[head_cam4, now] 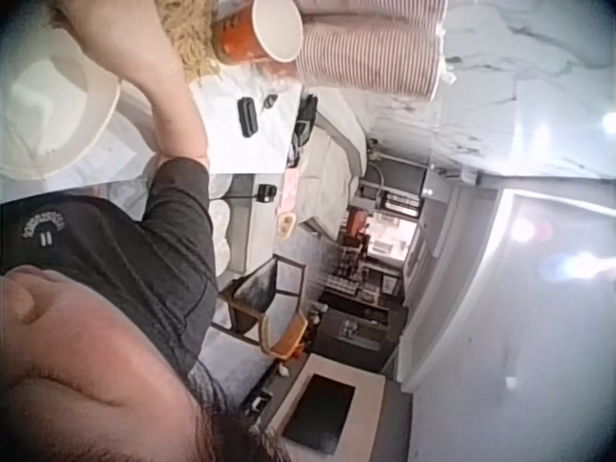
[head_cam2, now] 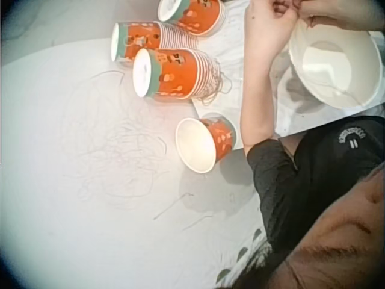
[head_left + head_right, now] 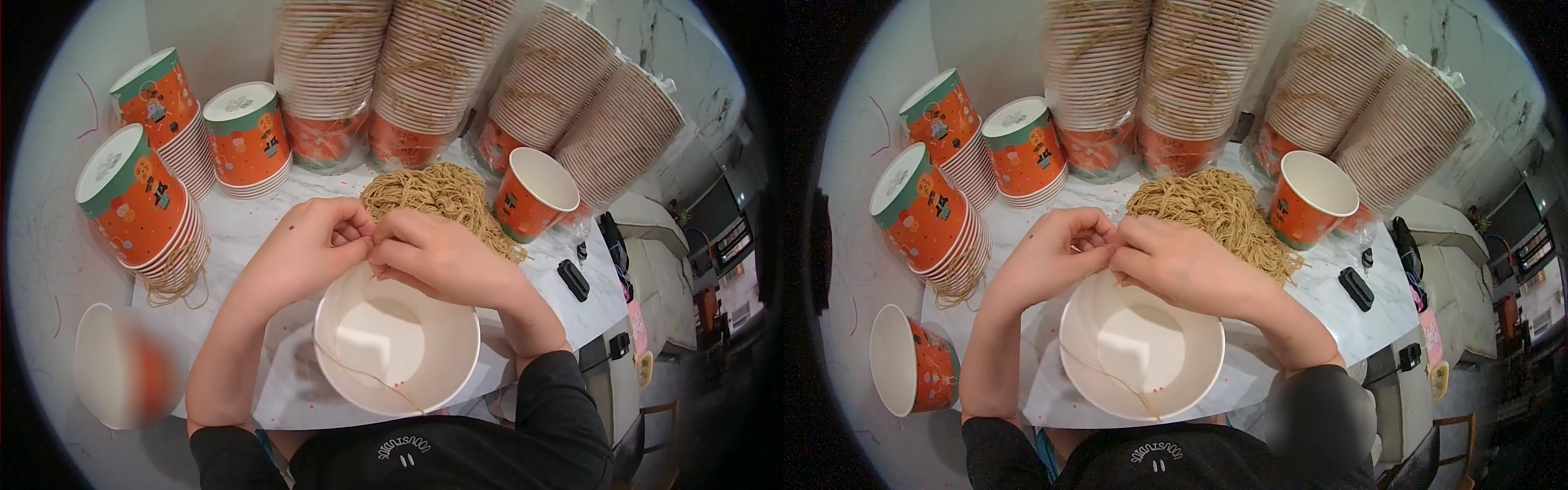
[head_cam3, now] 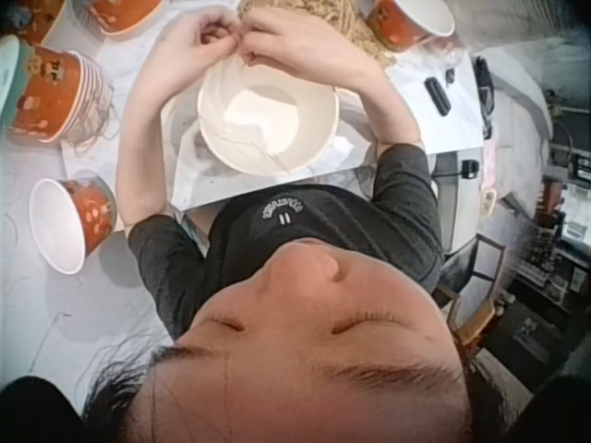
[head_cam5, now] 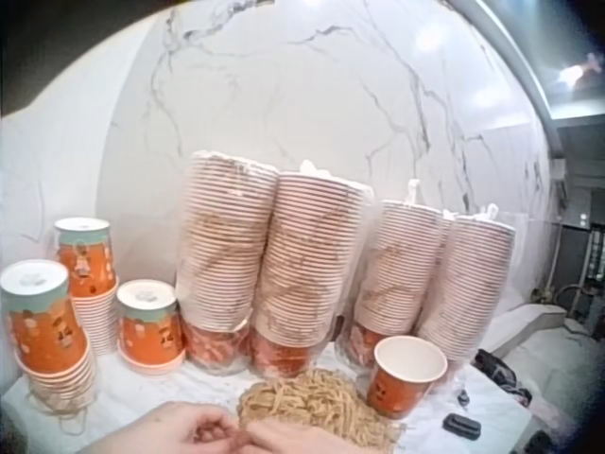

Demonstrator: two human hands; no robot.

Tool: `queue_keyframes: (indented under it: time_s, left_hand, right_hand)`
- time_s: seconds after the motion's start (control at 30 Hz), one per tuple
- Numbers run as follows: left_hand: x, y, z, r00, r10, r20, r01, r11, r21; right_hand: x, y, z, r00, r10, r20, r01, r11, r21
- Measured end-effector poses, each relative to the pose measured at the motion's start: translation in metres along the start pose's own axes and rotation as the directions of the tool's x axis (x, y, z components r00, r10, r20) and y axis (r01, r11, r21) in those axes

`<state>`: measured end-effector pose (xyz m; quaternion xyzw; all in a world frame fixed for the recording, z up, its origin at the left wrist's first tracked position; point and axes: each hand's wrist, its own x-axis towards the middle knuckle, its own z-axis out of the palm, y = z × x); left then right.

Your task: Secure individual paper cups by placing a rubber band around each and then stacking them.

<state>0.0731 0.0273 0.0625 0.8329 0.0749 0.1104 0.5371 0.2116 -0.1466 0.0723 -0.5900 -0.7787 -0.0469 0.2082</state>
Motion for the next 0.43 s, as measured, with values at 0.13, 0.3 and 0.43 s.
queue_keyframes:
  time_s: [0.13,0.3,0.43]
  left_hand:
    - [-0.0021,0.0042,0.0006,1.0,0.025,-0.017,-0.025,0.999,0.03]
    - [-0.0023,0.0036,0.0008,1.0,0.001,-0.023,-0.002,0.999,-0.041]
    - [0.0018,-0.002,-0.0015,0.996,-0.074,0.046,0.085,0.932,-0.351]
  right_hand:
    - [0.0018,-0.0009,-0.0043,0.998,0.005,-0.07,0.013,0.966,0.258]
    - [-0.0019,-0.0081,-0.0035,0.956,0.293,0.005,-0.198,0.634,0.747]
    - [-0.0031,-0.0065,-0.0018,0.899,0.436,0.047,-0.227,0.371,0.9]
